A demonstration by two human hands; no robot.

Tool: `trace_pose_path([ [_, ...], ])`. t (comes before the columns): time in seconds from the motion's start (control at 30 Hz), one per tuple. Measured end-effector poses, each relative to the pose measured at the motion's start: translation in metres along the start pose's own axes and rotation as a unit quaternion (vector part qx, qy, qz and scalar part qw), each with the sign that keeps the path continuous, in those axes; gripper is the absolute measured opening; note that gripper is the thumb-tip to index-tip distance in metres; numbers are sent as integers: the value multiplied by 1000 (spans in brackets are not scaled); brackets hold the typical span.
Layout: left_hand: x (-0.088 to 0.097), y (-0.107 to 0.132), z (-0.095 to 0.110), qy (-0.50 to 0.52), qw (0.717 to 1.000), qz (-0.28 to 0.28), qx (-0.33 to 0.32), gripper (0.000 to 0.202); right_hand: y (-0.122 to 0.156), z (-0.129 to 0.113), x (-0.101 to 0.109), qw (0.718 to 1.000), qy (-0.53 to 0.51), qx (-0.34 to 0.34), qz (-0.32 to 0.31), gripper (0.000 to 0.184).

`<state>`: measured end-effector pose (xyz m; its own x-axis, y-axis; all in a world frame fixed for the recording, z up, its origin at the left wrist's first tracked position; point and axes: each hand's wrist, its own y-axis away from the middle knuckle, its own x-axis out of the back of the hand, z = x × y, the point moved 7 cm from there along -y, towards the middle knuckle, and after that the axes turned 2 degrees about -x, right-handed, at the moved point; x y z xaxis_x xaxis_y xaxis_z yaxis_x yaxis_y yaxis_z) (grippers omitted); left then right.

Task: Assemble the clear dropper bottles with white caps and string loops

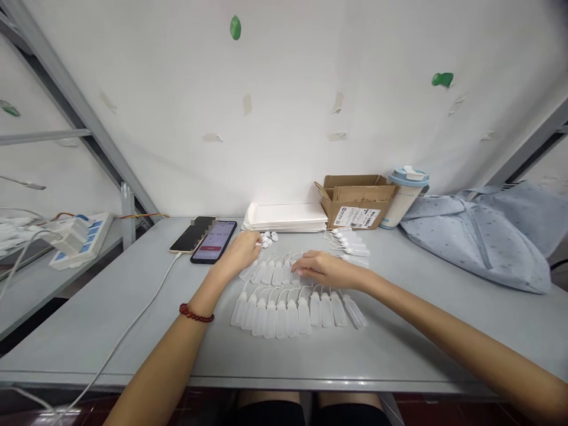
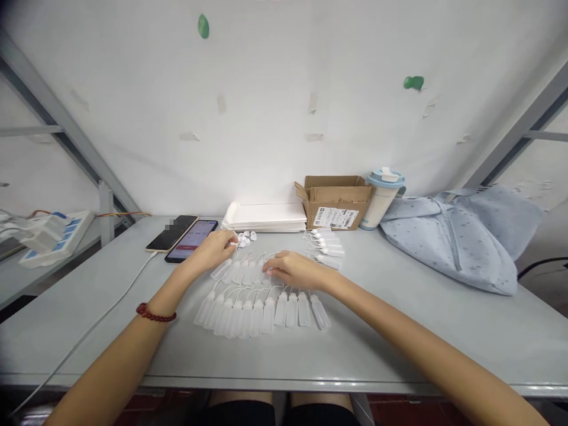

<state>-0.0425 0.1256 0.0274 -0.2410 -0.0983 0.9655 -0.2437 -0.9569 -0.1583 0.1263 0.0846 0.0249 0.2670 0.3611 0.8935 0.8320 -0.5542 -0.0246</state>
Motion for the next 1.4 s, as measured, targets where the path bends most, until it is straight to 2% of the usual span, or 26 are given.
trace_pose_path([
  [0.2,9,3,29,186,981,38,-30,20,2,10,-5,1000,4,-25,7,30],
  [0.3,9,5,38,234,970,50,-37,16,10,22,-4,998,4,-45,35,30],
  [0.4,5,7,46,277,959,40,-39,15,19,30,-1,996,9,-59,73,30],
  [0.6,-3,11,61,299,952,12,-56,15,24,36,-1,992,35,-81,90,28],
  [0.77,-8,11,66,298,953,3,-49,15,25,39,-1,991,37,-73,105,27],
  [0.97,-12,10,66,356,934,-3,-26,18,27,26,4,980,109,-24,167,22],
  [1.13,-13,10,66,427,904,-21,-2,24,27,9,2,979,110,27,170,22],
  [1.27,-11,12,72,478,878,-30,-11,26,29,3,2,982,82,40,162,26],
  [1.4,-10,14,76,455,889,-32,-36,25,30,1,3,986,62,32,152,28],
])
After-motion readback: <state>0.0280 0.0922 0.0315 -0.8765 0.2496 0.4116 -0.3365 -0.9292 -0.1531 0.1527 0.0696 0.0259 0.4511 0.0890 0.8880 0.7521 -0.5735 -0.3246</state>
